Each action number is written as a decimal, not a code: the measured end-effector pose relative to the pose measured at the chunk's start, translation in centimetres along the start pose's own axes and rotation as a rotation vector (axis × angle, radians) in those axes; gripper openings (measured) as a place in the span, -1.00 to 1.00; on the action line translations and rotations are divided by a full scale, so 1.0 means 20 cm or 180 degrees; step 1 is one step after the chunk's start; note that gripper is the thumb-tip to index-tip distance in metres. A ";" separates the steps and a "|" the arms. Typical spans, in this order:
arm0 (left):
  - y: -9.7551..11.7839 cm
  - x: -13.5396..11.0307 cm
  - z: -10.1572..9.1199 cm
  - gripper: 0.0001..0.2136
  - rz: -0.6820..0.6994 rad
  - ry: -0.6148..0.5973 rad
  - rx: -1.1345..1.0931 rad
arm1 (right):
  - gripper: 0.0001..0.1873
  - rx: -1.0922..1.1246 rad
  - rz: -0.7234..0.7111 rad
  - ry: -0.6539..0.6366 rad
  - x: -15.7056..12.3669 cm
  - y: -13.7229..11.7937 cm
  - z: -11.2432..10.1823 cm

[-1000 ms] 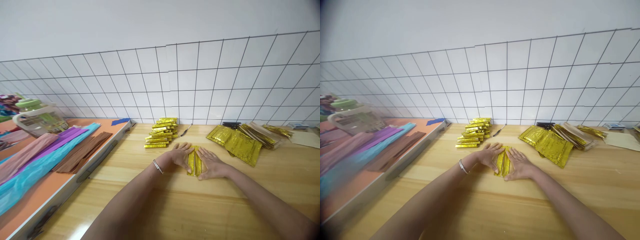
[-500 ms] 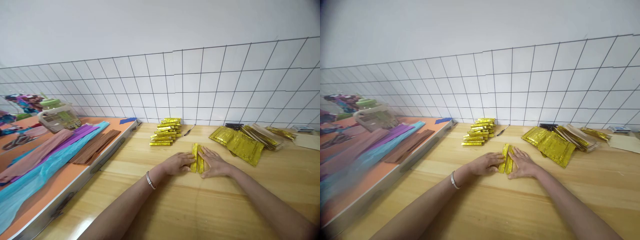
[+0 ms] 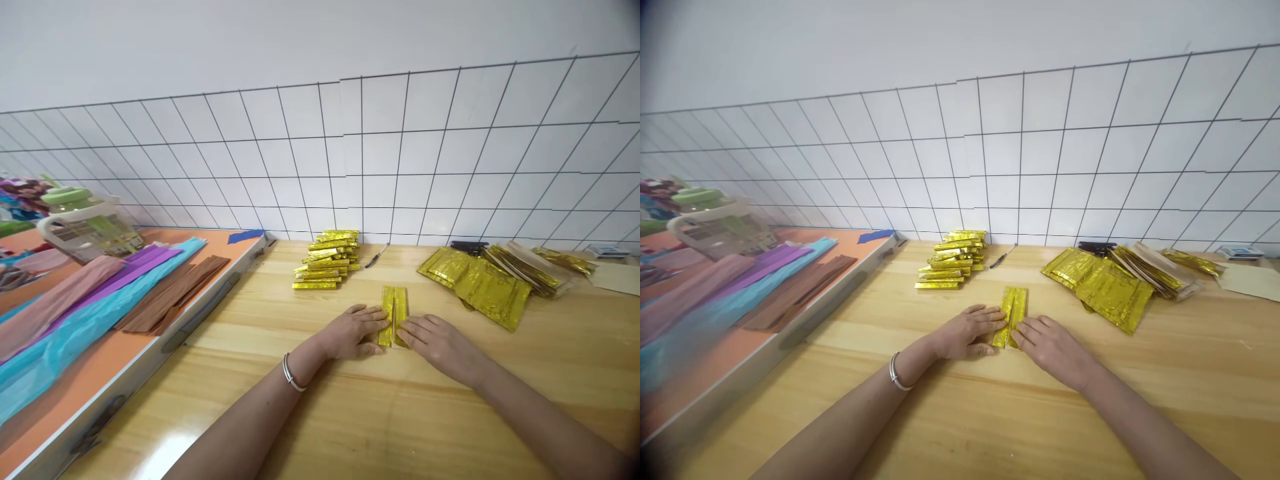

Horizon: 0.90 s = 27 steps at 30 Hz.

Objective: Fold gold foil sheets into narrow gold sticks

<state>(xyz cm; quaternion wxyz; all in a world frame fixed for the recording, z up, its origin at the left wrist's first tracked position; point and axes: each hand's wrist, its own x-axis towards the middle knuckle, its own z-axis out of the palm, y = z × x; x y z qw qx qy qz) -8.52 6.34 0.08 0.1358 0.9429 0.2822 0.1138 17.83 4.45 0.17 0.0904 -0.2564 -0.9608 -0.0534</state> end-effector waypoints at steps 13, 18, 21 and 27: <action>0.01 0.00 0.02 -0.45 -0.0012 0.0115 -0.0019 | -0.79 -0.0112 0.0426 0.0799 0.00 -0.02 0.13; 0.04 0.01 0.01 -0.58 -0.0031 0.0269 -0.0036 | -0.80 0.0075 0.0603 0.0937 0.01 -0.03 0.11; 0.05 0.01 0.01 -0.67 0.0116 0.0338 0.0080 | -0.81 0.0221 0.0706 0.0921 0.00 -0.03 0.11; 0.05 0.03 0.05 -0.78 0.0319 0.0339 0.0375 | -0.80 0.0271 0.0629 0.0810 -0.01 -0.01 0.12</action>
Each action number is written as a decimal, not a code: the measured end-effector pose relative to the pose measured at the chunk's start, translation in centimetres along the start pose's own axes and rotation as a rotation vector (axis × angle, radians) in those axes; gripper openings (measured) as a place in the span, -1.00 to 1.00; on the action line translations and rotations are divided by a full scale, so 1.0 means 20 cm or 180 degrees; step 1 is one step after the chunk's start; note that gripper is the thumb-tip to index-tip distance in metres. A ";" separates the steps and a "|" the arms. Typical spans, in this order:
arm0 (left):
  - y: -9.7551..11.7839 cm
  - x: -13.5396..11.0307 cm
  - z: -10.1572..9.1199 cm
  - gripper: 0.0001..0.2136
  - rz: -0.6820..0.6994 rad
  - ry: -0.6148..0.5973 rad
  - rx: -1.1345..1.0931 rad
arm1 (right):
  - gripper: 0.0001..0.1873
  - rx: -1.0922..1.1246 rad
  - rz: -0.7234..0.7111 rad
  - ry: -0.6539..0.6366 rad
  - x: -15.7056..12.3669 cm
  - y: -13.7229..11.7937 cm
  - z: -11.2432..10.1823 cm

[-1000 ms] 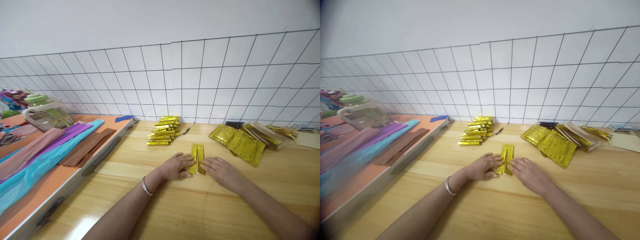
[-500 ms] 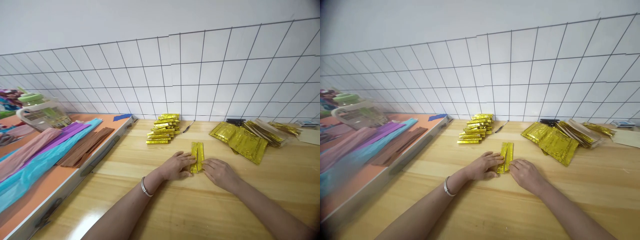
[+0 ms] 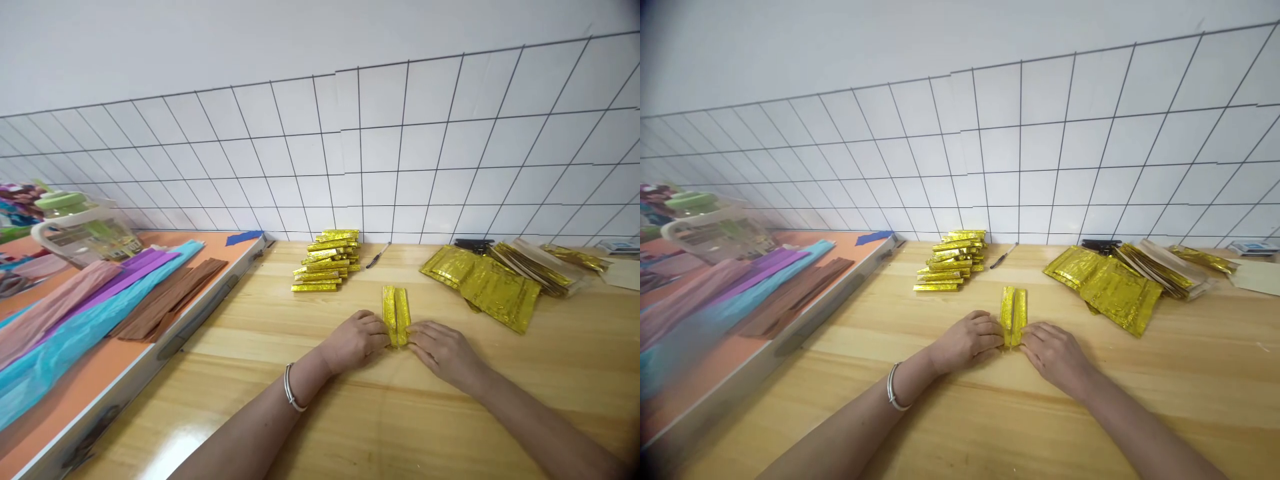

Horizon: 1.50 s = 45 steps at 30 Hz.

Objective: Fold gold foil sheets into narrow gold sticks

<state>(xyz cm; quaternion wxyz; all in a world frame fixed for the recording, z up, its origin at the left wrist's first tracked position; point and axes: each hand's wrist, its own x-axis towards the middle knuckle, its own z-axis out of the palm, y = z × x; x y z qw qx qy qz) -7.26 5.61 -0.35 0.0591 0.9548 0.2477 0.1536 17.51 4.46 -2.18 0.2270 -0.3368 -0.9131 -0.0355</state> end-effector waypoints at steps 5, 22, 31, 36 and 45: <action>0.00 0.00 0.01 -0.79 -0.0157 0.0006 0.0080 | -0.77 0.0083 -0.0081 -0.0134 0.02 -0.02 -0.04; 0.07 0.06 0.11 -0.83 -0.1566 0.0766 -0.0645 | -0.86 0.0642 0.1300 -0.0307 0.07 -0.05 0.02; 0.08 0.06 0.11 -0.91 -0.1674 0.0842 -0.0794 | -0.85 0.0748 0.1364 -0.0225 0.06 -0.04 0.03; 0.09 0.06 0.10 -0.84 -0.1558 0.0784 -0.0691 | -0.82 0.0740 0.1301 -0.0168 0.06 -0.05 0.02; 0.09 0.06 0.11 -0.78 -0.1812 0.0719 -0.0519 | -0.79 0.0508 0.1377 -0.0203 0.07 -0.06 0.02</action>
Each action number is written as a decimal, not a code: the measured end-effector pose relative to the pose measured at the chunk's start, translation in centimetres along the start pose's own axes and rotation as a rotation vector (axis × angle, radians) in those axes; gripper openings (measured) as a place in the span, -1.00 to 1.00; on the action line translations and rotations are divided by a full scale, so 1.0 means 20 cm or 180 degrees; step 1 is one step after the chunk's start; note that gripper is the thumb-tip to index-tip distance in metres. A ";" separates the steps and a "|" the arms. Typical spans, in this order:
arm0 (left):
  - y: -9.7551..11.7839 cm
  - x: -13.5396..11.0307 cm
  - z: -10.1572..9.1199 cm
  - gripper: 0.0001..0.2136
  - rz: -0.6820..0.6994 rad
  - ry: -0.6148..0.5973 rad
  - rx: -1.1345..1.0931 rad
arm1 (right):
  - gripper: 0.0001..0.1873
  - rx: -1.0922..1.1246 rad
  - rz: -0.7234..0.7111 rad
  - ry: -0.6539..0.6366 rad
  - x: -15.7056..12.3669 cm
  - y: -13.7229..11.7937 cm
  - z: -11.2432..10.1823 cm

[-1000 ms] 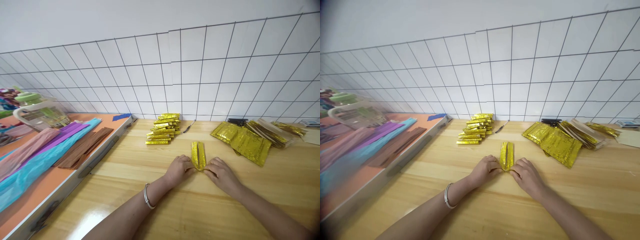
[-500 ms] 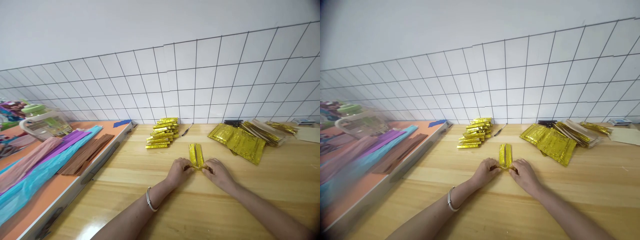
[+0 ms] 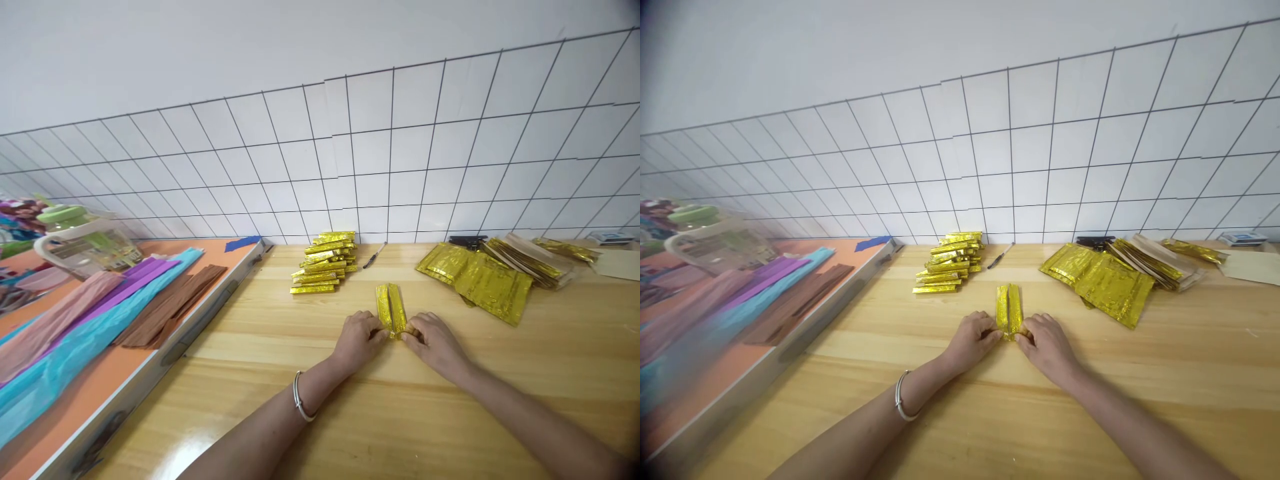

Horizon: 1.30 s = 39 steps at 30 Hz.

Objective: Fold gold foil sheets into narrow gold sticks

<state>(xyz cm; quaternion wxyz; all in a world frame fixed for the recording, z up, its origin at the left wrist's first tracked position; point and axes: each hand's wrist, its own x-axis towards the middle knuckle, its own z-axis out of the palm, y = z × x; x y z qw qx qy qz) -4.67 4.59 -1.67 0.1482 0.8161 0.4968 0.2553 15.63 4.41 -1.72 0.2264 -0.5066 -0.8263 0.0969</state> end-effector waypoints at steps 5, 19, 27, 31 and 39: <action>-0.01 0.00 0.01 -0.80 -0.0088 0.0092 0.0031 | -0.79 0.0029 -0.0009 0.0007 0.00 0.01 0.00; 0.00 0.00 0.02 -0.82 -0.0093 0.0033 0.0438 | -0.81 0.0088 -0.0041 0.0030 0.02 0.04 0.04; 0.00 0.00 0.02 -0.88 -0.0043 0.0102 0.0475 | -0.85 0.0225 0.0063 -0.0015 0.02 0.04 0.03; 0.03 0.00 -0.02 -0.95 0.0535 -0.0034 0.0576 | -0.88 0.0259 0.0111 -0.0024 0.03 0.04 0.04; 0.07 -0.02 -0.04 -0.85 0.1551 -0.0587 0.1023 | -0.88 0.0438 0.0187 -0.0025 0.03 0.06 0.04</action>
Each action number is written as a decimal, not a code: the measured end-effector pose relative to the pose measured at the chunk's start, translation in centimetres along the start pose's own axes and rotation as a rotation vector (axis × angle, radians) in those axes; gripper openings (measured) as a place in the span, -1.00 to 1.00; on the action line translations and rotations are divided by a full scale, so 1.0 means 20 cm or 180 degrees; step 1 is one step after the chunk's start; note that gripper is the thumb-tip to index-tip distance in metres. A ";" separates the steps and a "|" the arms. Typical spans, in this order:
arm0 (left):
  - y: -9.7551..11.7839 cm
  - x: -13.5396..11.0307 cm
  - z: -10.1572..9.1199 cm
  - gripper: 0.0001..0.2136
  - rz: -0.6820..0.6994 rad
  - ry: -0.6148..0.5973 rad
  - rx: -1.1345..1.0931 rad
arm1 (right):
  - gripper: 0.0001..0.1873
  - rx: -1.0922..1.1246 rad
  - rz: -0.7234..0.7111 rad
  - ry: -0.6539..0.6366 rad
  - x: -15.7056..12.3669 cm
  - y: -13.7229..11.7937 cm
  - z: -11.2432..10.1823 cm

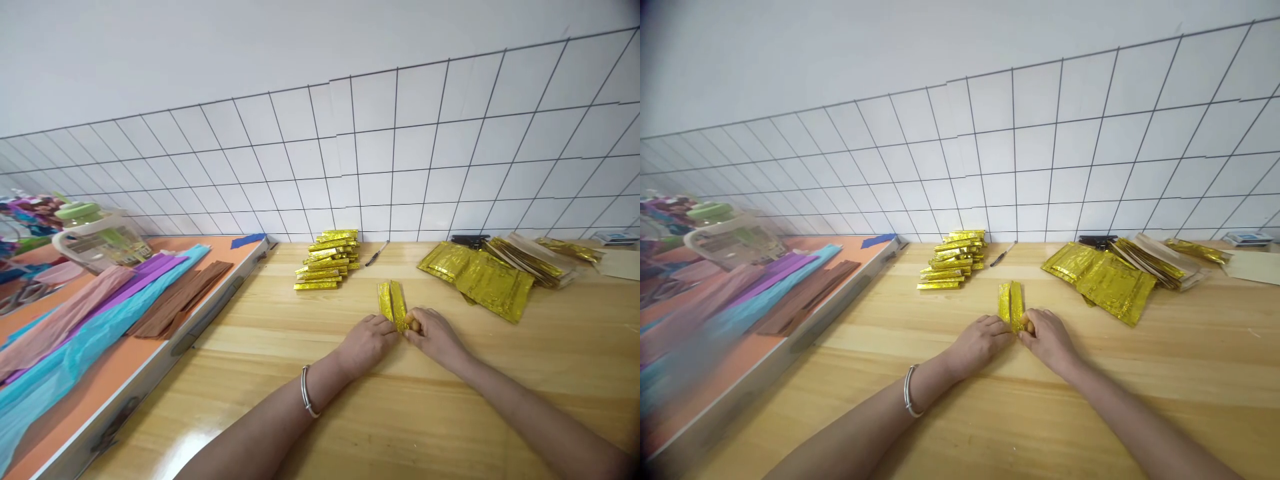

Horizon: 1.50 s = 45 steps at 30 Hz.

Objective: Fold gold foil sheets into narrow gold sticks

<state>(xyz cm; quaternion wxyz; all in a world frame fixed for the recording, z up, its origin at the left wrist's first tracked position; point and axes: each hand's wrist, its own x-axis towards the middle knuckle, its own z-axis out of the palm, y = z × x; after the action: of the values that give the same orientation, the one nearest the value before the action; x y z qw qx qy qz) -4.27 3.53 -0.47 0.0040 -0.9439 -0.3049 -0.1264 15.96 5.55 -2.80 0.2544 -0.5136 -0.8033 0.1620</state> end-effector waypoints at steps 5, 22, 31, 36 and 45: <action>0.02 -0.01 -0.02 -0.81 0.0043 -0.0137 0.0052 | -0.92 0.0189 -0.0022 -0.0103 0.00 0.00 -0.03; 0.04 -0.02 -0.07 -0.72 -0.0065 -0.0437 0.0268 | -0.92 0.0265 0.0094 -0.0315 0.02 0.00 -0.06; 0.10 0.00 -0.07 -0.73 -0.0155 -0.0628 0.0367 | -0.82 0.0636 0.0165 -0.0276 0.01 0.05 -0.10; 0.12 0.00 -0.07 -0.73 -0.0141 -0.0603 0.0450 | -0.80 0.0841 0.0093 -0.0249 -0.03 0.09 -0.13; 0.15 0.01 -0.06 -0.78 -0.0147 -0.0590 0.0639 | -0.83 0.0146 0.0084 -0.0163 -0.04 0.07 -0.05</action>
<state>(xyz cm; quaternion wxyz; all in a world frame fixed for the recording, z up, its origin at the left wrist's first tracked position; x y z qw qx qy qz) -2.62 1.05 1.02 0.0673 -0.9392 -0.3368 -0.0075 17.85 5.43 -2.83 0.2433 -0.5138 -0.7988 0.1969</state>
